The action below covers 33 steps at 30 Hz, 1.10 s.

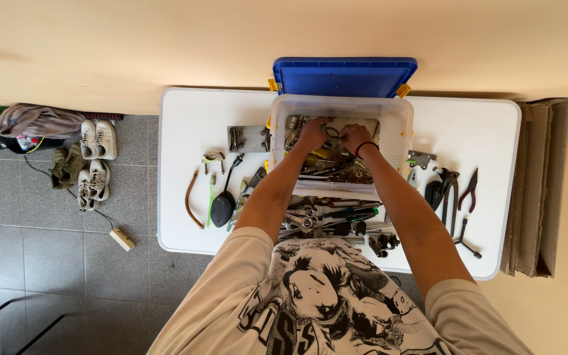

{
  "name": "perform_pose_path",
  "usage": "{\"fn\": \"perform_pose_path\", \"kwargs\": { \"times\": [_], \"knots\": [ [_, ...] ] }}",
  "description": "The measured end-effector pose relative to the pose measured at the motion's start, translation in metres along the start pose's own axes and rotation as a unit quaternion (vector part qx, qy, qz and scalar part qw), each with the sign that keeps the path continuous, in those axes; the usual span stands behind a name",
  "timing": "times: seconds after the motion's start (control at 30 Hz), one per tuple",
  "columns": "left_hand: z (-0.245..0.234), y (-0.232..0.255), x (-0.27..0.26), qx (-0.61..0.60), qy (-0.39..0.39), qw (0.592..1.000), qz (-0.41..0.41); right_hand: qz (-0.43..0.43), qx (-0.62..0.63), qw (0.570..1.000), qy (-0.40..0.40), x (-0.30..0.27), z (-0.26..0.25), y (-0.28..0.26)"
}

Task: The person removes hand tools from an open plastic toolbox and lays them out in groups on a white table, sorting wrenches, pliers, screwdrivers and other hardware into separate piles while continuing to pull more items from the box.

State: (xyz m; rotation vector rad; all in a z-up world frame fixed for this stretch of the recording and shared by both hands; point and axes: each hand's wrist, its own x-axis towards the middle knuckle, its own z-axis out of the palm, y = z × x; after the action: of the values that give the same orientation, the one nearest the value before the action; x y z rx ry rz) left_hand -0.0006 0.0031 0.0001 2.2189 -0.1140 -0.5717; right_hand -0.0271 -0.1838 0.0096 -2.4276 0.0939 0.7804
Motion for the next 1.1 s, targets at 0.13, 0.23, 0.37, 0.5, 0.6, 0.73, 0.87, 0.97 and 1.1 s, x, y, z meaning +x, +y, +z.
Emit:
{"fn": "perform_pose_path", "kwargs": {
  "times": [0.13, 0.23, 0.37, 0.5, 0.6, 0.73, 0.87, 0.97, 1.1],
  "knots": [
    [-0.011, 0.004, -0.008, -0.027, 0.063, 0.998, 0.013, -0.041, 0.014, 0.998, 0.041, -0.011, -0.015, -0.007],
    [-0.031, 0.013, -0.02, -0.101, 0.001, 0.995, -0.003, -0.069, -0.036, 0.995, 0.069, -0.032, -0.031, -0.015],
    [-0.056, 0.04, -0.045, -0.167, 0.036, 0.982, 0.077, -0.192, -0.029, 0.965, 0.176, -0.072, -0.052, -0.028],
    [-0.075, 0.071, -0.079, -0.262, 0.042, 0.955, 0.136, -0.276, 0.079, 0.924, 0.253, -0.117, -0.067, -0.034],
    [-0.082, 0.094, -0.125, -0.315, 0.027, 0.942, 0.117, -0.255, 0.226, 0.902, 0.265, -0.156, -0.064, -0.038],
    [-0.075, 0.119, -0.188, -0.301, 0.046, 0.945, 0.12, -0.234, 0.463, 0.815, 0.258, -0.21, -0.048, -0.037],
    [-0.053, 0.136, -0.248, -0.378, 0.072, 0.916, 0.117, -0.172, 0.535, 0.782, 0.271, -0.272, -0.024, -0.039],
    [-0.034, 0.135, -0.287, -0.378, 0.083, 0.918, 0.087, -0.105, 0.575, 0.765, 0.271, -0.319, -0.004, -0.042],
    [-0.008, 0.119, -0.325, -0.387, 0.049, 0.914, 0.113, -0.052, 0.57, 0.777, 0.264, -0.367, 0.02, -0.034]
  ]
}}
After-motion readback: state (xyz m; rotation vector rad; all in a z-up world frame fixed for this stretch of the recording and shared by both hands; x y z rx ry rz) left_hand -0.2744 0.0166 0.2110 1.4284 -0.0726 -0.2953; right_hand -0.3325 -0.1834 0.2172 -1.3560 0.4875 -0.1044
